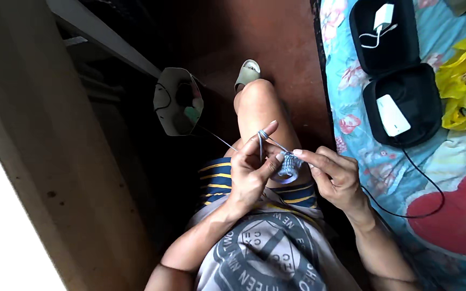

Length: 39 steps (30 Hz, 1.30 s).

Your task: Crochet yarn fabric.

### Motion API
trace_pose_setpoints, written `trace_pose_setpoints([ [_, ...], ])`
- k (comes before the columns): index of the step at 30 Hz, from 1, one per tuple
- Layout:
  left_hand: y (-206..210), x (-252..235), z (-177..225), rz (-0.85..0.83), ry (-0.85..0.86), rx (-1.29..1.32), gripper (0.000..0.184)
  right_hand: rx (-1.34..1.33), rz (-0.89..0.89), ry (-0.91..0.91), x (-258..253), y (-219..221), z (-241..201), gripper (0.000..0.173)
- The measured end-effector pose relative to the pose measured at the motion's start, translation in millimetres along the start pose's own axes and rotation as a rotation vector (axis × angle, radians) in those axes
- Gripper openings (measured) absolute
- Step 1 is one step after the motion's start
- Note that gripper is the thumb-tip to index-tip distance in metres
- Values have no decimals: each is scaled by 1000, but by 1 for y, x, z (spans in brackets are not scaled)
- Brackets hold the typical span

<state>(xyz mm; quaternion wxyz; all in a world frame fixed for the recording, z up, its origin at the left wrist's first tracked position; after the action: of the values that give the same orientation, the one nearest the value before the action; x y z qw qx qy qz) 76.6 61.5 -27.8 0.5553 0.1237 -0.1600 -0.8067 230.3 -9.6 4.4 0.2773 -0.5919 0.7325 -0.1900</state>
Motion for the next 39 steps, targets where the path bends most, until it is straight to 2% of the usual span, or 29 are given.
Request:
trace_pose_setpoints([
  [6,-1,0,-1,15,15,-25,58,222,-12,-135,-1,-3,-7,37],
  [13,-2,1,0,15,38,-74,58,316,3,-148,1,-2,-8,38],
  [19,-1,-1,-3,12,21,-84,60,292,21,-151,1,1,-8,35],
  [25,0,-2,-9,6,-29,-28,63,90,11,-57,-1,2,4,35],
  [27,2,0,-3,-28,55,-148,66,66,17,-28,-1,3,2,34],
  [30,13,10,11,-123,444,-428,53,-51,20,107,0,9,-2,29],
  [32,20,19,12,-147,637,-532,38,-314,-53,299,-1,18,-4,26],
  [33,20,22,13,-139,674,-523,36,-488,-91,399,-1,24,-3,27],
  [35,16,19,14,-93,621,-427,39,-709,-108,496,-3,30,0,29],
  [36,14,15,14,-80,550,-361,45,-677,-93,445,-4,27,-1,29],
  [39,7,5,11,-81,288,-197,59,-284,44,159,-3,10,-8,17],
])
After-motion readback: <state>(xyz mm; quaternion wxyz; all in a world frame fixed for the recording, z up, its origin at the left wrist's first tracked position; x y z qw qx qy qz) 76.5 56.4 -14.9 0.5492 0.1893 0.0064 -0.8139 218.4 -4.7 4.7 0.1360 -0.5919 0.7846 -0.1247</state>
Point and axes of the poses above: each hand's wrist, its own x-axis away from the middle knuckle, its own y-axis out of the palm, z = x × y, the point moved 9 cm from there along -x, towards the middle knuckle, and after that the axes turned 11 degrees about y, right-handed, at the moved point
